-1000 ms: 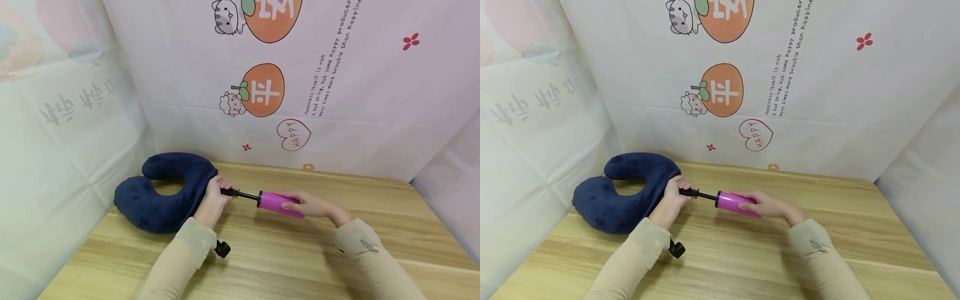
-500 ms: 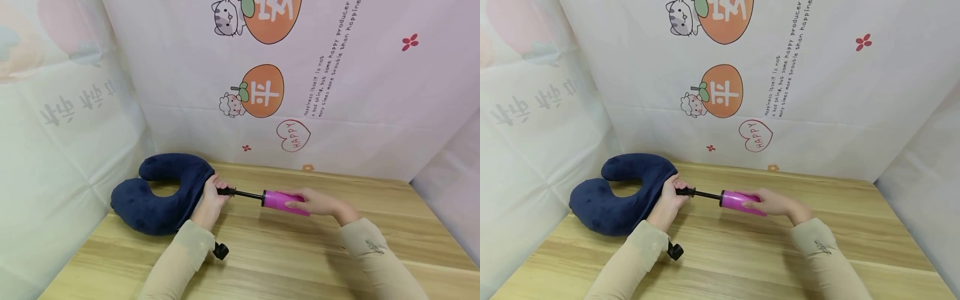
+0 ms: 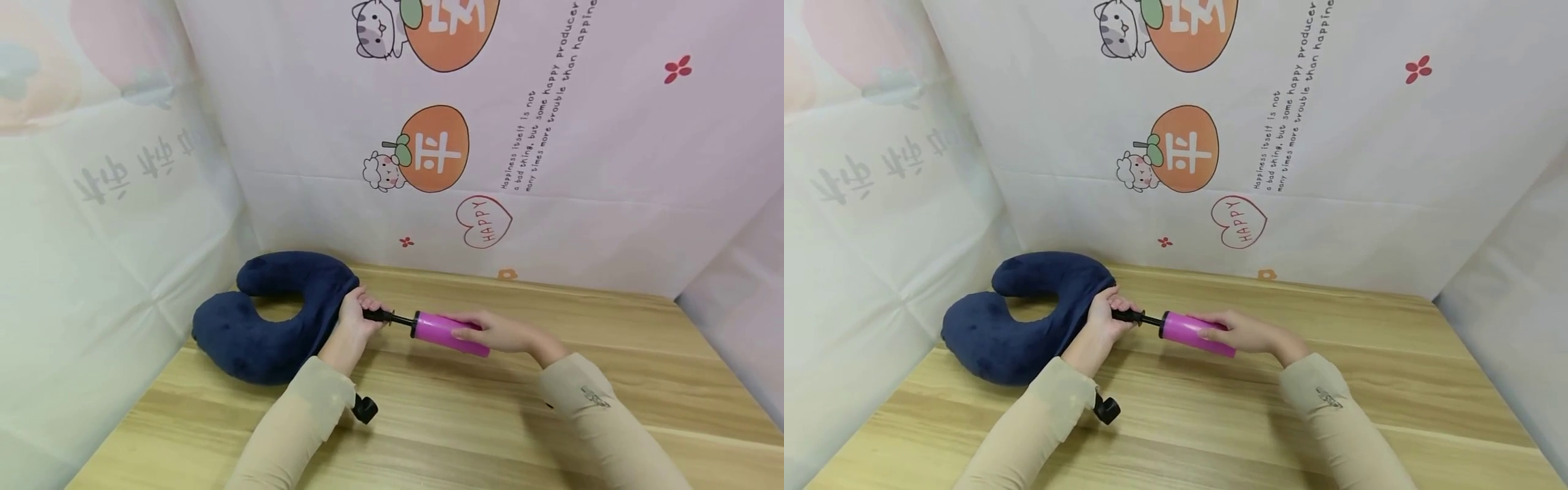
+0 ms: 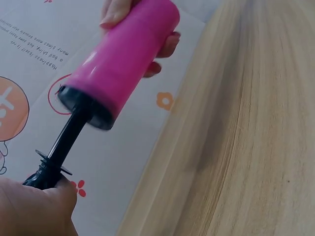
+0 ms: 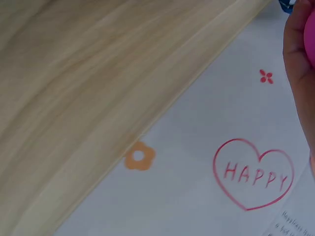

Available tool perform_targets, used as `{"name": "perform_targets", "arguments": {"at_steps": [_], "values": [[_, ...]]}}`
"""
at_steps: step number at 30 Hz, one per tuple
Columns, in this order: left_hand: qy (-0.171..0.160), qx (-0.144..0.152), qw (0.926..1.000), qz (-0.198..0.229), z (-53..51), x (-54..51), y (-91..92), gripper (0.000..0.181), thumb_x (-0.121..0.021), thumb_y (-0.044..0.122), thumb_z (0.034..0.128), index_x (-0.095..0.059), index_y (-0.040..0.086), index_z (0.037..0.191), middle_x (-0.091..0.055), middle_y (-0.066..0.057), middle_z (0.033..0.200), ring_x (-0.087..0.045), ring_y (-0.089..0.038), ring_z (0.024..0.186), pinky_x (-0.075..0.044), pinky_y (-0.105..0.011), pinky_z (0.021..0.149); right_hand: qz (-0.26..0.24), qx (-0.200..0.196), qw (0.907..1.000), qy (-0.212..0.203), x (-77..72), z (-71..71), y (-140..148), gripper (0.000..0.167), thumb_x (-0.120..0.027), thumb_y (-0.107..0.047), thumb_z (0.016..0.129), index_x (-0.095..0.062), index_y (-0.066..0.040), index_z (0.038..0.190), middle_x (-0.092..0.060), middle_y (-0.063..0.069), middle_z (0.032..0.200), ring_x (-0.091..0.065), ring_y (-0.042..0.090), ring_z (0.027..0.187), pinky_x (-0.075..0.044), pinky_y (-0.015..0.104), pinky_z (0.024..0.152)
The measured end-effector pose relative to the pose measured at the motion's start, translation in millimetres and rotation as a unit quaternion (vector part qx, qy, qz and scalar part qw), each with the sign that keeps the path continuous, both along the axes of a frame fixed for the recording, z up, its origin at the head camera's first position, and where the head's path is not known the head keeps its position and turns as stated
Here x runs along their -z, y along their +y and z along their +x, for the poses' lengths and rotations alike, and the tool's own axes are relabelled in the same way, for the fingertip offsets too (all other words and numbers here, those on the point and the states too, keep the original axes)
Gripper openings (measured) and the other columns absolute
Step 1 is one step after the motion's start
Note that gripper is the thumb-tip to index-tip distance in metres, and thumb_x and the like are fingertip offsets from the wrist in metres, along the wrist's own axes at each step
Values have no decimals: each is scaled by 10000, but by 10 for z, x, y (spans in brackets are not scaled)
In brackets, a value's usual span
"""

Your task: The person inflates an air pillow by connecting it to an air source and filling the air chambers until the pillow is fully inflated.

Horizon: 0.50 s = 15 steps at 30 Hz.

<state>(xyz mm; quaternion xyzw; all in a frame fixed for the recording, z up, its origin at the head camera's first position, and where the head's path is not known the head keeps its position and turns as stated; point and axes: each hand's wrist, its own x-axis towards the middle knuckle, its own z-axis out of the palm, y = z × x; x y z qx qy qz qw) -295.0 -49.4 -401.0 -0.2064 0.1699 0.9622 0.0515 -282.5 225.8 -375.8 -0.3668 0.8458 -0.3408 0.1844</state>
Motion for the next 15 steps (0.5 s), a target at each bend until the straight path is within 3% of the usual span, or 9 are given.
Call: {"name": "perform_targets", "arguments": {"at_steps": [4, 10, 15], "values": [[17, 97, 10000, 7, -1, -1, 1, 520, -464, 113, 1059, -288, 165, 572, -305, 50, 479, -329, -105, 444, -353, -250, 580, -55, 123, 9997, -219, 32, 32, 213, 498, -535, -240, 1087, -460, 18, 1506, -660, 86, 1160, -606, 219, 1000, -487, 425, 906], [45, 15, 10000, -38, -23, -8, -25, 483, -467, 112, 1059, -286, 152, 613, -307, 47, 503, -337, -110, 453, -365, -266, 612, 196, 327, 9986, -377, -53, 61, 420, 530, -545, -267, 1082, -451, 47, 1499, -664, 75, 1127, -612, 209, 984, -477, 417, 912], [140, -254, 9995, 106, -41, 0, -47, 416, -456, 123, 1065, -294, 141, 682, -304, 44, 531, -333, -109, 463, -355, -262, 613, 381, 322, 9986, -180, -150, 34, 446, 512, -560, -249, 1076, -474, 46, 1485, -671, 64, 1089, -605, 194, 933, -488, 379, 860]]}}
